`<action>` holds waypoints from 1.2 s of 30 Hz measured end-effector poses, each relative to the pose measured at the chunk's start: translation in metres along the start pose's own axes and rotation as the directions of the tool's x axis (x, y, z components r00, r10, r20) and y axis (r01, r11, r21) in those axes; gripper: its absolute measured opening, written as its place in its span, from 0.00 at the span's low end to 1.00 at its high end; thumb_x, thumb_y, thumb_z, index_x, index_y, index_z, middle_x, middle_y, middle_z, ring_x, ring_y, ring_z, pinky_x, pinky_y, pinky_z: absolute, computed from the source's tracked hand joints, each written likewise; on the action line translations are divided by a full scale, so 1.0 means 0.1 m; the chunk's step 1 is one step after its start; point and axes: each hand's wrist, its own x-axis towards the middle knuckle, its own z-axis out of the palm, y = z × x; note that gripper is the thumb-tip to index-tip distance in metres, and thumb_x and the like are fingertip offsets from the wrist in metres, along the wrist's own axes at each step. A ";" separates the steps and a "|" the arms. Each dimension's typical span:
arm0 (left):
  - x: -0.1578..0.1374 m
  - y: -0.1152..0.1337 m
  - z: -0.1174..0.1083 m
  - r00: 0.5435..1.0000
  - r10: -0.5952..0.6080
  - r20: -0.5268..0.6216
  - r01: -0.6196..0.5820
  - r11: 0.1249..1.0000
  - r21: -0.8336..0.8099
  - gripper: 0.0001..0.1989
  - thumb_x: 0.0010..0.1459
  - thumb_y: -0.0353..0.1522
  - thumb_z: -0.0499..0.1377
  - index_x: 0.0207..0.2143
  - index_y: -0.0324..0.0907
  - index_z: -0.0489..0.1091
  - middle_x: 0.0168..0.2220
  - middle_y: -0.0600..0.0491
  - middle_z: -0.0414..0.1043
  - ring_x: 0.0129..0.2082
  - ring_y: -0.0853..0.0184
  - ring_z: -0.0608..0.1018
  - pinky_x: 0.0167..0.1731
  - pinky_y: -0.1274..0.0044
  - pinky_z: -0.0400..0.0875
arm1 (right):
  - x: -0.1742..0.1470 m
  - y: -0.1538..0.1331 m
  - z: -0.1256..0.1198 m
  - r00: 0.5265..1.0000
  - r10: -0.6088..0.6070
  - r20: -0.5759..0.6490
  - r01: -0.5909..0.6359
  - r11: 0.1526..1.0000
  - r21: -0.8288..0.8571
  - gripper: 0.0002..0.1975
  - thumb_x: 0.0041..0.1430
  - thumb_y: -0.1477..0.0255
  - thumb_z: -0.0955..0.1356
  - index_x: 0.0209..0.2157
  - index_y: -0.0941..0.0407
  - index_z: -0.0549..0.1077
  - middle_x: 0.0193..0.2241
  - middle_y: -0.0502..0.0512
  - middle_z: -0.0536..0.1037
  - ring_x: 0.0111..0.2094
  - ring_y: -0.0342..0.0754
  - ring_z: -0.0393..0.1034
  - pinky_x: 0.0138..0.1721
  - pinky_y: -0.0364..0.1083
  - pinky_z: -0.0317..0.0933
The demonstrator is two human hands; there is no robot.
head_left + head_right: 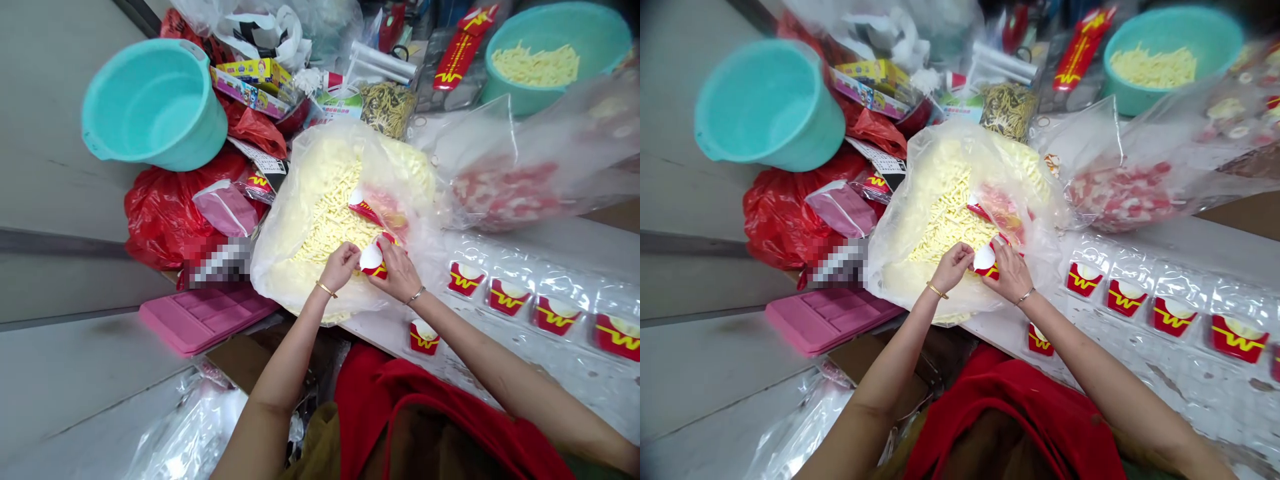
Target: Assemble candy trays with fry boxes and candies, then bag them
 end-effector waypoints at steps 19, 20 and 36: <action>0.11 -0.30 -0.18 0.930 -0.220 -0.295 0.144 0.955 -0.258 0.06 0.47 0.32 0.59 0.26 0.40 0.63 0.20 0.60 0.61 0.20 0.75 0.65 0.22 0.81 0.57 | -0.42 0.06 0.09 0.981 0.191 -0.010 -0.189 0.976 0.109 0.44 0.48 0.48 0.67 0.58 0.63 0.57 0.50 0.70 0.70 0.49 0.64 0.65 0.48 0.60 0.61; 0.10 -0.29 -0.22 0.925 -0.240 -0.296 0.146 0.941 -0.305 0.07 0.47 0.32 0.59 0.26 0.40 0.63 0.20 0.60 0.61 0.20 0.75 0.65 0.22 0.82 0.57 | -0.40 0.04 0.09 0.985 0.171 -0.004 -0.170 0.979 0.116 0.44 0.49 0.48 0.68 0.58 0.63 0.56 0.51 0.70 0.69 0.50 0.63 0.65 0.48 0.59 0.61; -0.18 0.17 0.04 0.998 0.039 -0.059 -0.036 0.998 0.048 0.10 0.49 0.31 0.62 0.36 0.40 0.71 0.34 0.54 0.69 0.27 0.74 0.68 0.28 0.81 0.65 | -0.10 -0.34 0.23 0.996 0.084 -0.040 -0.076 0.982 0.175 0.34 0.53 0.66 0.68 0.58 0.60 0.53 0.48 0.67 0.66 0.49 0.61 0.61 0.47 0.60 0.61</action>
